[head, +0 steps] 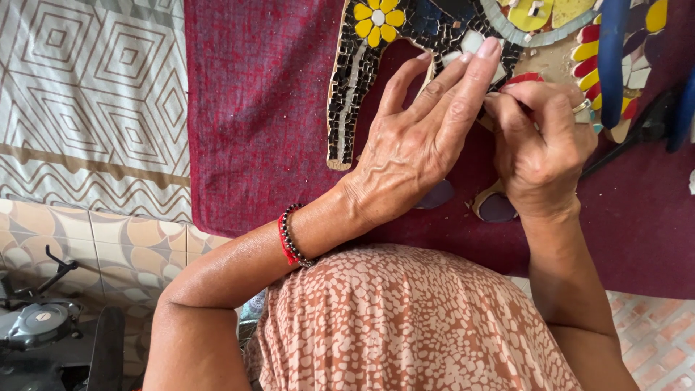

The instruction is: A person is creating a mosaic art piece by cutting and gluing small colorful tiles onto an elephant-shaped wooden base.

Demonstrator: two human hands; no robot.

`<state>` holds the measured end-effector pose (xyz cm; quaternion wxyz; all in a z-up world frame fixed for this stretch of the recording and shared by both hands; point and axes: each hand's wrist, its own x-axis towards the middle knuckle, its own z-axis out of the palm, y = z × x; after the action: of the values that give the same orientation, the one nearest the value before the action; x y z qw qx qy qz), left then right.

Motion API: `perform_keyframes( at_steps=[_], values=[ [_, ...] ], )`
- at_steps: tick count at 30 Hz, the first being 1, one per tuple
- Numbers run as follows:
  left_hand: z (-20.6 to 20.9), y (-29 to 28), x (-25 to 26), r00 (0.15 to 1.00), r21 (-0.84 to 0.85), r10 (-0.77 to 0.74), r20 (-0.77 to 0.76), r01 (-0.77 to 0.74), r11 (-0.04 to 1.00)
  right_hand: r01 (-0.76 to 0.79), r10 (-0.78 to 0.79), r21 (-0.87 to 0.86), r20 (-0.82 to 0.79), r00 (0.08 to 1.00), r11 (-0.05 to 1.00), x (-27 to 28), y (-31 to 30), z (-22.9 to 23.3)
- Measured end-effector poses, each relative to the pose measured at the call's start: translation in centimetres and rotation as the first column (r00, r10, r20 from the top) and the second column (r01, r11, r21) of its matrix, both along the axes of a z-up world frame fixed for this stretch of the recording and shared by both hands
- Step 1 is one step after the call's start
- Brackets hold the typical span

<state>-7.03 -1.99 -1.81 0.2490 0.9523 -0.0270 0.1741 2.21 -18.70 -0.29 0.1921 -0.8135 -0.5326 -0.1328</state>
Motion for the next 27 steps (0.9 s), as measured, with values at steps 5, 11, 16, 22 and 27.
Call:
perform_keyframes(
  at_steps=[5, 11, 16, 22, 27],
  values=[
    [0.3, 0.2, 0.1, 1.0, 0.027, 0.005, -0.029, -0.004, 1.0, 0.021, -0.021, 0.004, -0.007, 1.0, 1.0, 0.1, -0.2, 0.0],
    [0.2, 0.2, 0.1, 0.998, 0.042, -0.032, -0.06, 0.034, 0.999, 0.027, -0.002, 0.133, -0.18, 0.984, 0.991, 0.3, -0.4, 0.0],
    [0.1, 0.1, 0.1, 0.999, 0.039, -0.032, -0.018, 0.032, 0.999, 0.069, -0.037, 0.166, -0.188, 0.981, 0.984, 1.1, -1.1, 0.0],
    [0.8, 0.2, 0.0, 0.997, -0.006, -0.058, -0.051, 0.058, 0.998, 0.081, -0.071, 0.073, -0.128, 0.989, 0.994, 4.7, -1.2, 1.4],
    [0.9, 0.3, 0.4, 0.996, -0.038, -0.08, -0.036, 0.079, 0.996, 0.115, -0.116, -0.02, -0.045, 0.992, 0.993, 6.1, -0.7, 1.0]
  ],
)
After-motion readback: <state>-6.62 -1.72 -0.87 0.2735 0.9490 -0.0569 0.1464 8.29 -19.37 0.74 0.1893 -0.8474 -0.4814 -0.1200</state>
